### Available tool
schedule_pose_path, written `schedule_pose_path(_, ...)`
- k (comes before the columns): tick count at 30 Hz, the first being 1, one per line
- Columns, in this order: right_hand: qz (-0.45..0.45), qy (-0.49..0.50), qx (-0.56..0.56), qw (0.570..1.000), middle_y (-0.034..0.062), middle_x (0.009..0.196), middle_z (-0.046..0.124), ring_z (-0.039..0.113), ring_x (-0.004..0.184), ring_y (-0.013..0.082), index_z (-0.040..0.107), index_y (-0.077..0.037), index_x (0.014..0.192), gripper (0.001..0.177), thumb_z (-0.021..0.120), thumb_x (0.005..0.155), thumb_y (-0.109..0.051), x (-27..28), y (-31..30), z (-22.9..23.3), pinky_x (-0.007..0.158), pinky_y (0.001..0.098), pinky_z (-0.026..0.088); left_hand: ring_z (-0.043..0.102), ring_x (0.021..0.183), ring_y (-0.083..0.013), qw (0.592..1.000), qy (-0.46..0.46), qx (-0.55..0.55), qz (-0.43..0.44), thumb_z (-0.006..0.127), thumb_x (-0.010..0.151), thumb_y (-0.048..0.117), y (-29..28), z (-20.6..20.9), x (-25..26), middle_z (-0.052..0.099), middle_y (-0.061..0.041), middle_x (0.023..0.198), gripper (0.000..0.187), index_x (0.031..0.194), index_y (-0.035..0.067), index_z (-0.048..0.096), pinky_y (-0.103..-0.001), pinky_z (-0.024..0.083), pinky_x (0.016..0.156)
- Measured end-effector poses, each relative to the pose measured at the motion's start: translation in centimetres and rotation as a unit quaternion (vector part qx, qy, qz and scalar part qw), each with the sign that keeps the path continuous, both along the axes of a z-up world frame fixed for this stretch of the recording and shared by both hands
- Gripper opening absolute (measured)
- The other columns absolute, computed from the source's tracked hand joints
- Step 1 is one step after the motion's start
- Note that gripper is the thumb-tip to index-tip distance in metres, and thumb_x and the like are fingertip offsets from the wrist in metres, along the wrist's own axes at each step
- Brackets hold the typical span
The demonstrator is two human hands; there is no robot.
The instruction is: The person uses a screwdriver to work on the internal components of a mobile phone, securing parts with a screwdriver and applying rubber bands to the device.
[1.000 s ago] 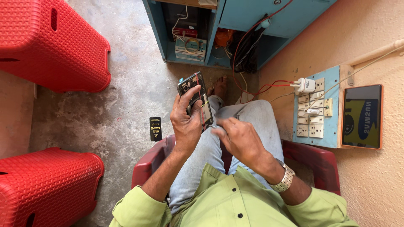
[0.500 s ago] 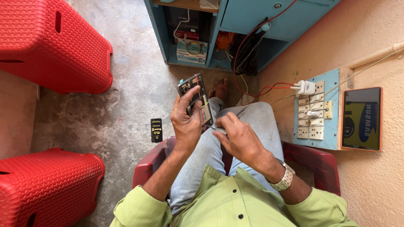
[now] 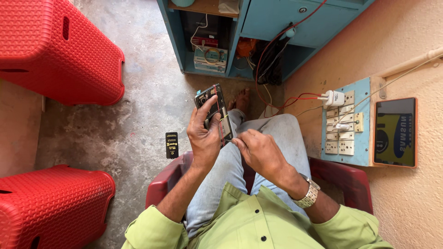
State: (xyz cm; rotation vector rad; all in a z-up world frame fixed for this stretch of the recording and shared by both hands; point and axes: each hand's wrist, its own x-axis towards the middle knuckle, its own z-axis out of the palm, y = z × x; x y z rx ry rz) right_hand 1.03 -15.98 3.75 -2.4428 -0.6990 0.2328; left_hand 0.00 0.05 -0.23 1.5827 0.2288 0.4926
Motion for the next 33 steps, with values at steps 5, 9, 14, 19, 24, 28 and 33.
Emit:
schedule_pose_path(5,0.019,0.007,0.041,0.999,0.018,0.09,0.067,0.067,0.078,0.0406,0.065,0.0,0.097,0.021,0.075,0.089,-0.016,0.0,-0.1,0.1,0.065,0.0464,0.054,0.067,0.108,-0.0153,1.0,-0.014,0.012,0.008,0.065,0.096,-0.011,0.2,0.1,0.0,0.066,-0.007,0.121,0.046,0.137,0.009,0.065,-0.028,0.054,0.091)
schedule_pose_path(9,0.043,-0.036,0.08,0.995,0.0194,0.096,0.068,0.067,0.082,0.0421,0.065,0.001,0.106,0.027,0.075,0.089,-0.016,0.4,-0.4,-0.1,0.067,0.0457,0.055,0.067,0.103,-0.0138,1.0,0.001,0.004,0.003,0.065,0.095,-0.01,0.2,0.2,0.1,0.066,-0.006,0.118,0.046,0.136,0.01,0.066,-0.026,0.055,0.086)
schedule_pose_path(14,0.012,0.007,0.041,0.999,0.0164,0.092,0.069,0.069,0.081,0.0393,0.068,-0.004,0.099,0.017,0.075,0.092,-0.017,0.1,-0.2,-0.6,0.068,0.045,0.055,0.067,0.103,-0.0134,1.0,-0.001,-0.009,0.005,0.065,0.095,-0.01,0.2,0.3,0.1,0.065,-0.006,0.119,0.047,0.137,0.01,0.066,-0.026,0.054,0.087)
schedule_pose_path(19,0.009,0.028,0.042,0.999,0.0175,0.095,0.068,0.068,0.083,0.0396,0.067,-0.001,0.101,0.021,0.076,0.09,-0.017,0.0,-0.5,-0.8,0.068,0.045,0.055,0.066,0.1,-0.0127,1.0,0.012,-0.019,0.004,0.064,0.096,-0.01,0.3,0.3,0.0,0.066,-0.005,0.12,0.046,0.137,0.011,0.066,-0.026,0.054,0.084)
schedule_pose_path(24,0.036,0.012,0.093,0.995,0.0207,0.093,0.066,0.068,0.082,0.0403,0.065,0.005,0.104,0.034,0.077,0.083,-0.017,0.1,-0.3,-0.8,0.066,0.0445,0.055,0.067,0.103,-0.0125,1.0,-0.001,-0.001,0.006,0.065,0.096,-0.009,0.3,0.1,0.0,0.065,-0.005,0.118,0.047,0.138,0.011,0.065,-0.026,0.055,0.086)
schedule_pose_path(28,0.001,0.026,0.05,0.998,0.0167,0.089,0.069,0.069,0.081,0.0384,0.069,-0.001,0.097,0.019,0.076,0.091,-0.017,0.0,-0.1,-1.3,0.068,0.045,0.054,0.066,0.101,-0.012,1.0,0.005,0.002,0.002,0.064,0.096,-0.009,0.4,0.1,0.1,0.064,-0.005,0.118,0.047,0.139,0.011,0.064,-0.026,0.055,0.084)
schedule_pose_path(33,0.025,0.031,0.103,0.994,0.0199,0.096,0.066,0.069,0.086,0.0384,0.063,0.004,0.105,0.029,0.074,0.087,-0.016,0.0,-0.3,-1.4,0.069,0.0437,0.056,0.066,0.098,-0.0108,1.0,0.014,-0.002,0.005,0.064,0.096,-0.009,0.4,0.2,0.0,0.065,-0.005,0.115,0.047,0.138,0.012,0.065,-0.025,0.055,0.081)
